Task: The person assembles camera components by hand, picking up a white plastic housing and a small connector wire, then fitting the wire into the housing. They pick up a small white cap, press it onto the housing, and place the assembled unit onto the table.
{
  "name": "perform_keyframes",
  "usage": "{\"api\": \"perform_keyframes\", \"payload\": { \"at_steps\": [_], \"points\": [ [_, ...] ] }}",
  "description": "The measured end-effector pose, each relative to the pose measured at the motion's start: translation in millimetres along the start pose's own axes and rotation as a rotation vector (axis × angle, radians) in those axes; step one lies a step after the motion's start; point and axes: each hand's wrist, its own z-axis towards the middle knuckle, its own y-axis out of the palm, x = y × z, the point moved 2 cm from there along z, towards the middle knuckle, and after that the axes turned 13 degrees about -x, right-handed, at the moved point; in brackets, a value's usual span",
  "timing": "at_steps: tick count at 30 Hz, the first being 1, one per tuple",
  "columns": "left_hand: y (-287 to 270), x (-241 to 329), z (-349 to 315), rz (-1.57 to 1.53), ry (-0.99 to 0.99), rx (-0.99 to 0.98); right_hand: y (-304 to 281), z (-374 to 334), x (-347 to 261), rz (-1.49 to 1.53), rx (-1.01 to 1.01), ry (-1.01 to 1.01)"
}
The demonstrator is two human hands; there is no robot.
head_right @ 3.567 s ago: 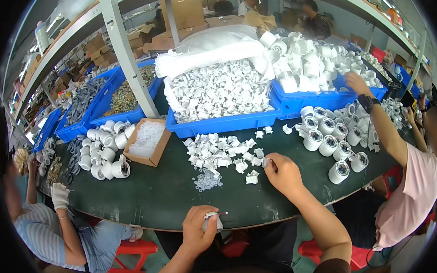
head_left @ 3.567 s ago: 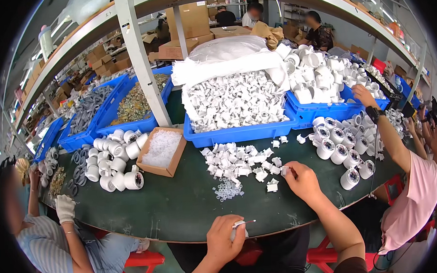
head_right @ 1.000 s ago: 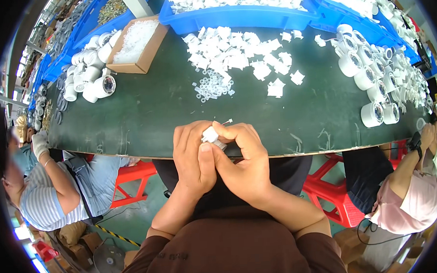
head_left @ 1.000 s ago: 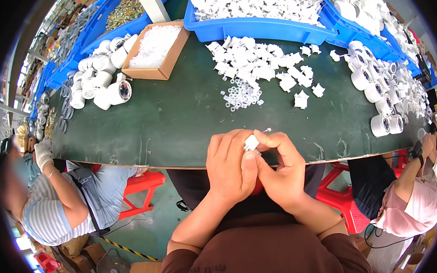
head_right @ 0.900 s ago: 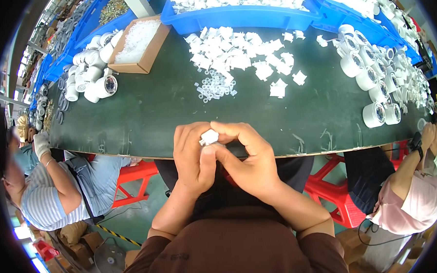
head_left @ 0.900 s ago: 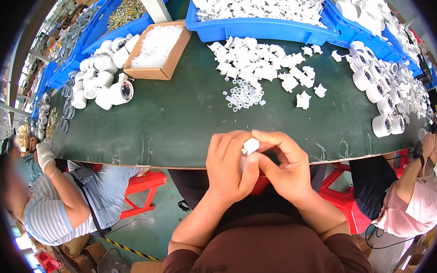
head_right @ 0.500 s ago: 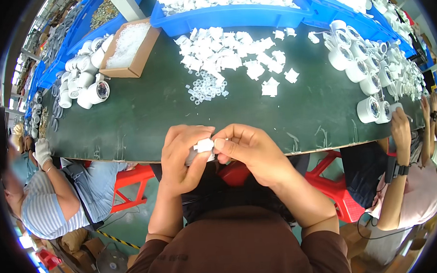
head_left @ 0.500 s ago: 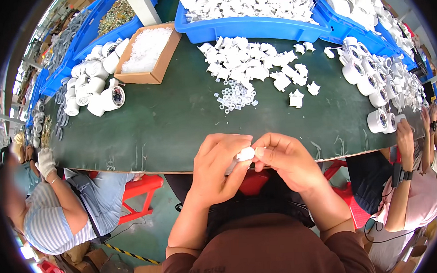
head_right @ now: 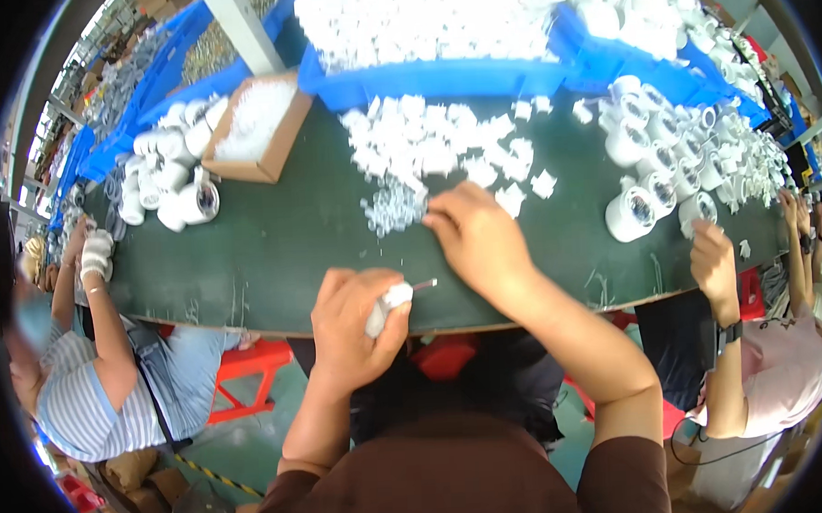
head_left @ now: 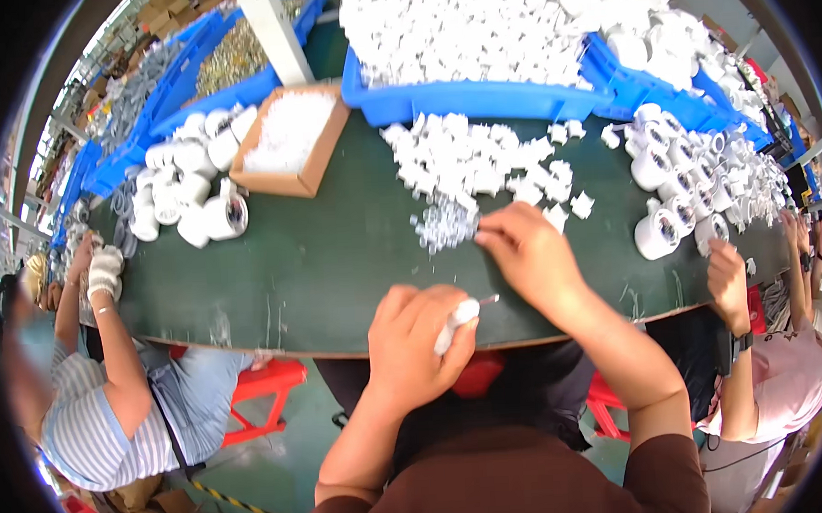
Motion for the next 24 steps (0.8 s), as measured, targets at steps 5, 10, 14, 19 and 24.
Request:
{"api": "perform_keyframes", "payload": {
  "at_steps": [5, 10, 14, 19, 24],
  "points": [
    [1, 4, -1, 0.015, -0.008, 0.022, 5, 1, -7, -0.038, 0.003, 0.054],
    [1, 5, 1, 0.027, -0.012, 0.013, -6, 3, -4, 0.223, -0.02, 0.167],
    [-5, 9, 1, 0.049, -0.029, -0.034, -20, -9, -10, 0.514, -0.078, 0.244],
    [-7, 11, 0, 0.058, -0.065, -0.112, -27, -39, -26, 1.085, -0.342, 0.34],
    [-2, 12, 4, 0.068, -0.036, -0.104, -16, -57, -30, 0.832, -0.358, -0.031]
  ]
}}
